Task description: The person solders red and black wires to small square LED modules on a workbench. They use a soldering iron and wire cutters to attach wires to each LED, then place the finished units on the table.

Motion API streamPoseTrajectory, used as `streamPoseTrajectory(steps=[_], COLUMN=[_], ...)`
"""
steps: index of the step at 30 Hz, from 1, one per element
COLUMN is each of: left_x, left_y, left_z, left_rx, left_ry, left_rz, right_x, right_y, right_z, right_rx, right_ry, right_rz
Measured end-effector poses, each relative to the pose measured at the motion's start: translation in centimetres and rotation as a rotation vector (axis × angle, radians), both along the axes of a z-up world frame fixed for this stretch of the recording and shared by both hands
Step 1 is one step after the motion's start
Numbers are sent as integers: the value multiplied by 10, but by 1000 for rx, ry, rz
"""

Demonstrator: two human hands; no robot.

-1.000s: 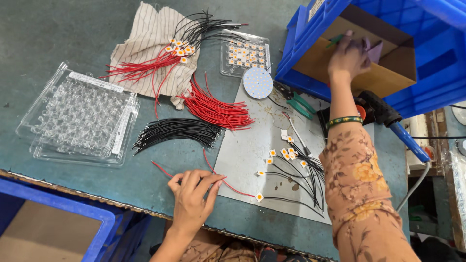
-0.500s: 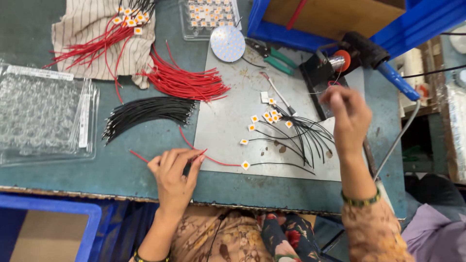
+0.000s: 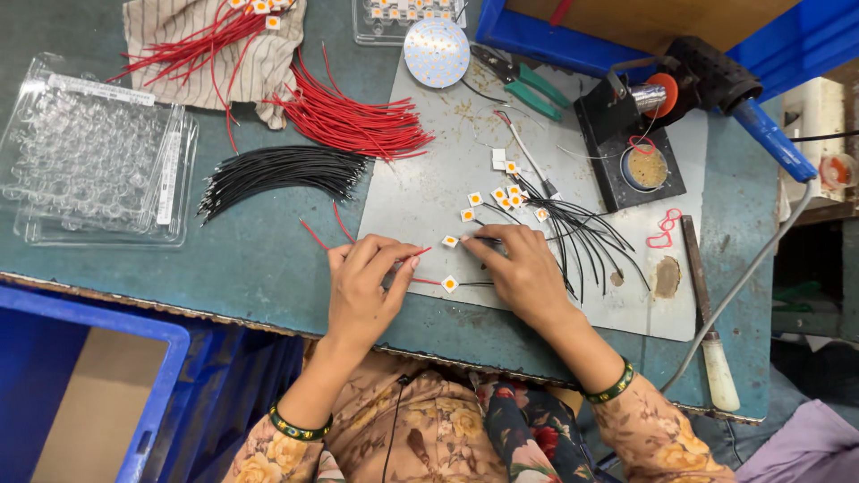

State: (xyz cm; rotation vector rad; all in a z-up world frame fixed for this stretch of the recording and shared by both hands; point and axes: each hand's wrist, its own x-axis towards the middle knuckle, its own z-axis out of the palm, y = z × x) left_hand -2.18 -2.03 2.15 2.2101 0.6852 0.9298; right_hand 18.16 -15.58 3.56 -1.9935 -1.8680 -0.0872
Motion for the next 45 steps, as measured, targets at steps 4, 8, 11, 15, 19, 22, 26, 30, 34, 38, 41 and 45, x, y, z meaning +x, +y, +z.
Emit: streamPoseTrajectory(steps=[4, 8, 11, 15, 19, 22, 26, 30, 34, 38, 41, 45], left_x=[-5, -5, -3, -5, -6, -7, -7, -8, -8, -7, -7, -5], left_y=[-4, -3, -2, -1, 0, 0, 1, 0, 0, 2, 0, 1], left_z=[-5, -7, -8, -8, -9, -10, -8, -11, -10, -7, -8, -7], left_rx=[-37, -42, -38, -61, -76, -84, -75, -81, -88, -76, -73, -45], left_ry=[13, 6, -4, -4, -9, -22, -27, -29, -30, -15, -14, -13], left_rz=[7, 1, -10, -11, -36, -38, -30, -22, -43, -40, -24, -18], right_x=[2, 5, 3, -1, -6, -9, -2, 1, 2, 11, 27, 82], right_y=[-4, -10, -9, -2, 2, 1, 6, 7, 7, 4, -9, -33], right_z=[4, 7, 8, 8, 12, 15, 19, 16, 17, 18, 11, 1], right_rx=[-24, -55, -59, -74, -75, -94, -109, -78, -63, -14, 124, 477], right_ry=[-78, -109, -119, -124, -201, -340, -220, -140, -101, -24, 62, 629], right_rz=[80, 97, 90, 91, 91, 117, 132, 79, 55, 24, -83, -405])
